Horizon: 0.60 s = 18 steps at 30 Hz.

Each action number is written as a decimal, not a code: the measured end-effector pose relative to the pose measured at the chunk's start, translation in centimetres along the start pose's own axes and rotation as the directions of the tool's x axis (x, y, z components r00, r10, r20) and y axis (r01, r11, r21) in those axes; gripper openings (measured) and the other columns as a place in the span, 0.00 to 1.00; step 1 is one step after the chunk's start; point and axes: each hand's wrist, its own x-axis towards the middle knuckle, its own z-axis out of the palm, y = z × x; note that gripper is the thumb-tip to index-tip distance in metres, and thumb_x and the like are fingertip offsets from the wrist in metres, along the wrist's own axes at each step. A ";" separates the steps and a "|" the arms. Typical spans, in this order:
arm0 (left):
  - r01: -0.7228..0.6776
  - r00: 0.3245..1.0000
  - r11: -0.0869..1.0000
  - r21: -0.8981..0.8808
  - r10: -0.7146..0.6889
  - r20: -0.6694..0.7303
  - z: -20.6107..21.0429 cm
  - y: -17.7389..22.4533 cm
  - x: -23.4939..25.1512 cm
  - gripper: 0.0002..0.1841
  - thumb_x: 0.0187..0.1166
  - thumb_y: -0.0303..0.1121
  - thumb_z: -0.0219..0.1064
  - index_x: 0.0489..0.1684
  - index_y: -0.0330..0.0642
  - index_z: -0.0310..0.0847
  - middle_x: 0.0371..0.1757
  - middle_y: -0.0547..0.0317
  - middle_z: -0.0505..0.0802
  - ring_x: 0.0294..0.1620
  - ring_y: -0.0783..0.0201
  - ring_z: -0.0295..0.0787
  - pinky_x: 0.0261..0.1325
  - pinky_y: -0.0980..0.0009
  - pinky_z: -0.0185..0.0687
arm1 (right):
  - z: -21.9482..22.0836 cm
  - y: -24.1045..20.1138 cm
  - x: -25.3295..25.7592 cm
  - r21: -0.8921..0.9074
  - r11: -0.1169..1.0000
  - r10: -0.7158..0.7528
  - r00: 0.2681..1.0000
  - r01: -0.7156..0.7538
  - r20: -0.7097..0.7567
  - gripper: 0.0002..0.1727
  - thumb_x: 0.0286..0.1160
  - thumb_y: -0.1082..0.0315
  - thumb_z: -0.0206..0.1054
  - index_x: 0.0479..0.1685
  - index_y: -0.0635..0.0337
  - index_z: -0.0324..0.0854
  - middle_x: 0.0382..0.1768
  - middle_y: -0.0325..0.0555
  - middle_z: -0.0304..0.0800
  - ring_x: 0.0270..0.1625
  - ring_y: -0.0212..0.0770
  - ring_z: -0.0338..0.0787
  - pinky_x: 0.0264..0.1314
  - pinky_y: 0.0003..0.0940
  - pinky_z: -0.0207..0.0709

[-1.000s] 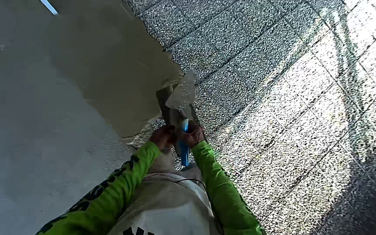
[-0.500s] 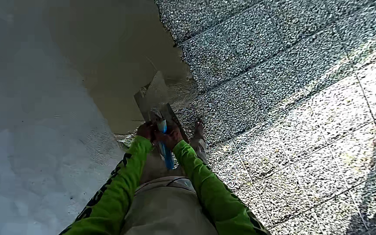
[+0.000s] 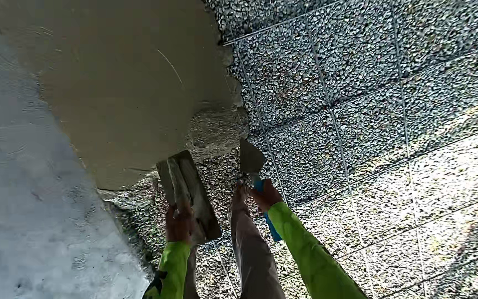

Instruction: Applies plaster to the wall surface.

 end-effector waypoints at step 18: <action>-0.085 0.994 0.985 0.150 0.072 0.087 3.1 -13.3 17.5 0.39 0.68 0.31 0.74 0.83 0.34 0.61 0.49 0.46 0.92 0.42 0.61 0.91 0.45 0.60 0.91 | 9.0 -8.1 32.7 -0.251 0.952 -0.250 0.921 0.177 -0.298 0.41 0.86 0.63 0.60 0.96 0.60 0.45 0.71 0.73 0.79 0.67 0.69 0.87 0.68 0.65 0.80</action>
